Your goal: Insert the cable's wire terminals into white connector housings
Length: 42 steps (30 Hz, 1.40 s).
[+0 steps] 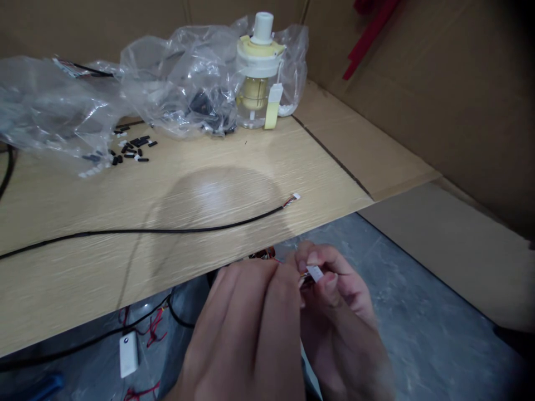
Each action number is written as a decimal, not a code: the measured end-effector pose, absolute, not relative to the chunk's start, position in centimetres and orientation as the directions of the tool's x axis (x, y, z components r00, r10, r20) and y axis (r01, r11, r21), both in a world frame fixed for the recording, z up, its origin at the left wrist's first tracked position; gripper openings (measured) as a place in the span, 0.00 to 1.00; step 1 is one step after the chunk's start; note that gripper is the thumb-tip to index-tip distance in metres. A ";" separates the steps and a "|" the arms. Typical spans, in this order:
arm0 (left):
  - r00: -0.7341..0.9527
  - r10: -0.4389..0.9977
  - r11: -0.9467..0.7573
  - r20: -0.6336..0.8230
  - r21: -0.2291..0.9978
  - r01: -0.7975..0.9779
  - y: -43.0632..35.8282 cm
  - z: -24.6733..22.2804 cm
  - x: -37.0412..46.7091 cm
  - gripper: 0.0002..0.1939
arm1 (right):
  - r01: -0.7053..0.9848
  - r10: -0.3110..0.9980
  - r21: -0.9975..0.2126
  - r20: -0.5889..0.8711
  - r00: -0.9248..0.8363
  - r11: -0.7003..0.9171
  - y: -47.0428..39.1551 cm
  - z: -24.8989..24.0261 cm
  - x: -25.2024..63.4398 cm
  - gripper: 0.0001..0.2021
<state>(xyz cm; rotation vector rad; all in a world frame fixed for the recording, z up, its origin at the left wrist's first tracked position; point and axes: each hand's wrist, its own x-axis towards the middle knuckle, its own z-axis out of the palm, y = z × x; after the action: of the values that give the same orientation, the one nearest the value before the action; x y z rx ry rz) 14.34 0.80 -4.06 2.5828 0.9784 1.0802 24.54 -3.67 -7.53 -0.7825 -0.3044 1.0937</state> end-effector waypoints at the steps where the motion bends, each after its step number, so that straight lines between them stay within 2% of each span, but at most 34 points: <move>1: 0.539 0.632 -0.769 0.557 0.367 0.523 0.9 -3.9 14.4 0.08 | -0.675 0.879 -0.697 -0.137 0.456 0.242 -3.6 -7.6 24.6 0.05; 7: 0.653 0.665 -0.735 0.362 0.470 0.488 2.1 -2.6 14.6 0.09 | -0.652 0.903 -0.710 -0.052 0.427 0.267 -3.4 -7.9 25.0 0.04; 14: 0.658 0.686 -0.693 0.309 0.554 0.462 2.0 -2.3 14.3 0.10 | -0.719 0.944 -0.649 -0.005 0.329 0.247 -3.3 -8.2 25.3 0.05; 21: 0.636 0.661 -0.724 0.399 0.564 0.398 2.2 -2.2 15.0 0.11 | -0.721 0.945 -0.659 -0.046 0.323 0.214 -3.2 -8.2 25.2 0.06; 26: 0.609 0.703 -0.691 0.368 0.554 0.464 1.6 -2.6 14.9 0.10 | -0.737 0.949 -0.646 -0.062 0.308 0.197 -3.4 -8.0 25.1 0.06; 28: 0.581 0.722 -0.685 0.377 0.509 0.521 1.2 -2.9 14.8 0.10 | -0.754 0.949 -0.628 -0.076 0.307 0.193 -3.5 -7.8 25.0 0.06; 32: 0.504 0.679 -0.726 0.534 0.383 0.572 0.8 -3.2 15.0 0.10 | -0.798 0.947 -0.578 -0.127 0.296 0.172 -3.6 -7.4 24.8 0.06; 36: 0.429 0.660 -0.711 0.617 0.328 0.622 0.6 -3.4 15.4 0.13 | -0.823 0.945 -0.544 -0.157 0.288 0.160 -3.7 -7.3 24.4 0.07; 42: 0.409 0.685 -0.712 0.603 0.434 0.552 0.5 -3.4 15.8 0.10 | -0.810 0.932 -0.564 -0.181 0.313 0.163 -4.1 -7.1 24.2 0.07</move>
<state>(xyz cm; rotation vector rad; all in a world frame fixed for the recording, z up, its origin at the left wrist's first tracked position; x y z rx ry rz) 15.75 0.49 -3.42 2.4929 1.1047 1.1878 24.22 -4.07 -7.14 -0.6397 -0.2278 1.2578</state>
